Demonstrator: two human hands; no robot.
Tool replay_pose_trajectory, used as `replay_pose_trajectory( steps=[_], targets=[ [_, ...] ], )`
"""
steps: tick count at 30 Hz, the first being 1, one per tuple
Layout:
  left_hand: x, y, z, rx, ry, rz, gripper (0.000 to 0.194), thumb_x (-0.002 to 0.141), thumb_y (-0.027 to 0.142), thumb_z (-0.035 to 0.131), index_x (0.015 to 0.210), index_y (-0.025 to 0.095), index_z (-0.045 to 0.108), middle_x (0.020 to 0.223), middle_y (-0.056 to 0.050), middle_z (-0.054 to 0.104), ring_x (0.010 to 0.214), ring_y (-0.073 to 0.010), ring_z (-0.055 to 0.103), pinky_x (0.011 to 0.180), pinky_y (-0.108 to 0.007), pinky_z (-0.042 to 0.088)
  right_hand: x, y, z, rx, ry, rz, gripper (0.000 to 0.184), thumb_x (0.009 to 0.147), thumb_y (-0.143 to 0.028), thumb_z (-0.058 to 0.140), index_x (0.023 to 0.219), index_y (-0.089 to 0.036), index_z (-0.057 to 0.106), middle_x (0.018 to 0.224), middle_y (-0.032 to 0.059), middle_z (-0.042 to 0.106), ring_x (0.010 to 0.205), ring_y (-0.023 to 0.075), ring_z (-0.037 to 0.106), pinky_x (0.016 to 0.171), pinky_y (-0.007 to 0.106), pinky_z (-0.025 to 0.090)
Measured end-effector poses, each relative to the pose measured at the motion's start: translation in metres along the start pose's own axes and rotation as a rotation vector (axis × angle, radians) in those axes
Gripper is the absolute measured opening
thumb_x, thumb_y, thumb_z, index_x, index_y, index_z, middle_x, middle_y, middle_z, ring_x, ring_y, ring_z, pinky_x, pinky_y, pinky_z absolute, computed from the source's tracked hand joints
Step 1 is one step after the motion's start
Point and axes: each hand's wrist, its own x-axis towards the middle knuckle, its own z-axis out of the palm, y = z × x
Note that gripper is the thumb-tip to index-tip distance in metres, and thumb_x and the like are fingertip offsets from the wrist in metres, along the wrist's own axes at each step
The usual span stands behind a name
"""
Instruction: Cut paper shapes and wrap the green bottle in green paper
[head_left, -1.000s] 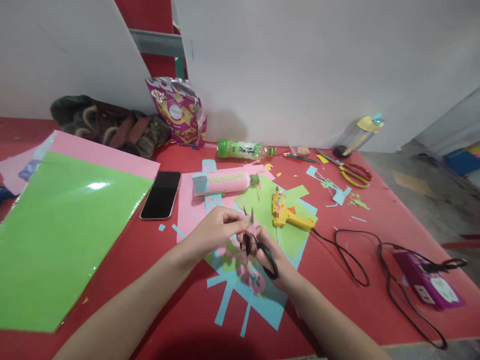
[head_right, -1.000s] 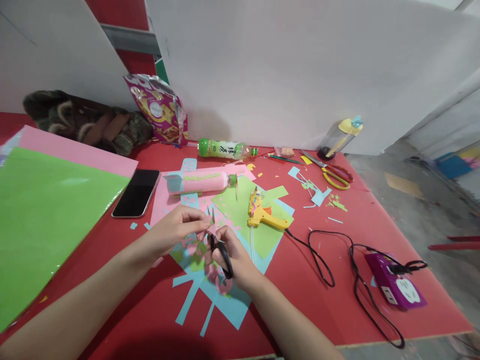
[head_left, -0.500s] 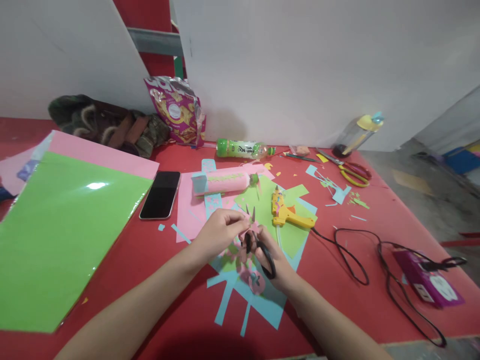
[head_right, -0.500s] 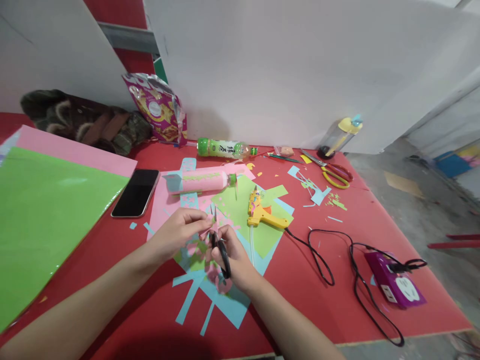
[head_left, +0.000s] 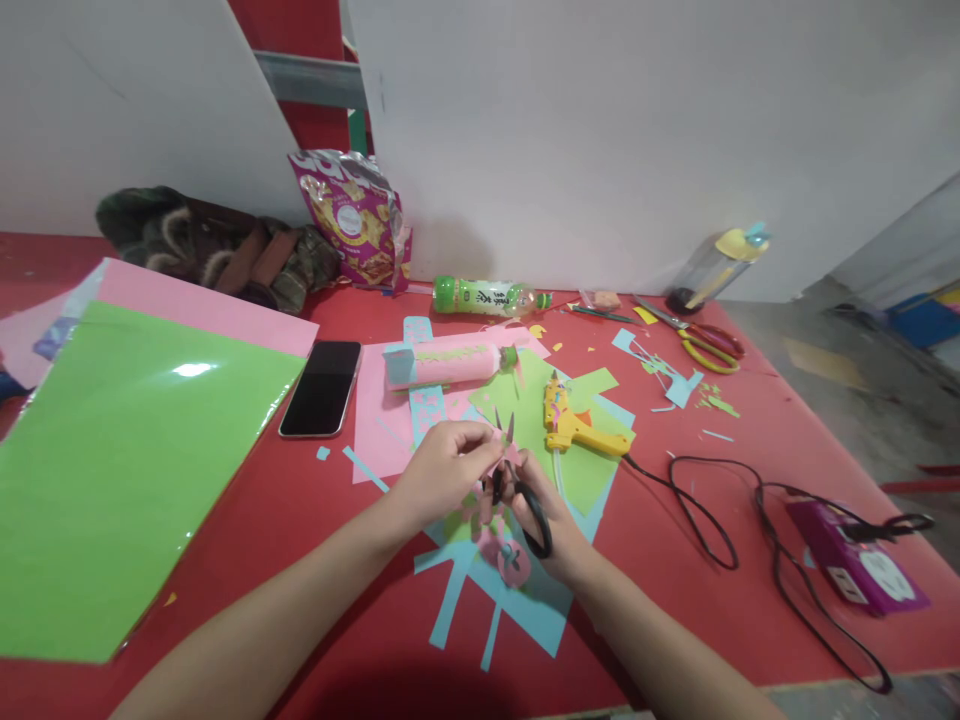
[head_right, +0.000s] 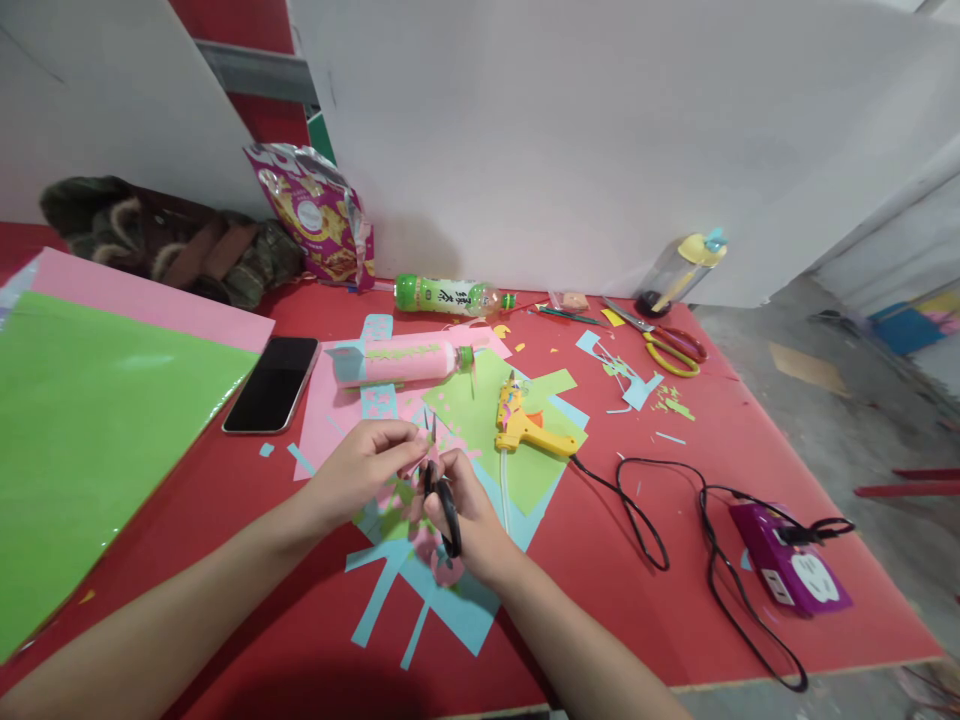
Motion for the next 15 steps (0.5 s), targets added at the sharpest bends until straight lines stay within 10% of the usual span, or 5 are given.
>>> replay_pose_trajectory(
  steps=[15],
  targets=[
    [-0.0013,-0.0017,0.0022,0.018,-0.001,0.034,0.028,0.076,0.021,0.042,0.049,0.015,0.043,0.046,0.006,0.038,0.044,-0.0055,0.036,0.044,-0.018,0.027,-0.001,0.0003,0.0033,-0.095,0.038,0.014,0.036,0.071,-0.054,0.049,0.078,-0.023,0.033,0.068,-0.003,0.04,0.06,0.0121,0.041,0.055,0.026,0.035]
  ],
)
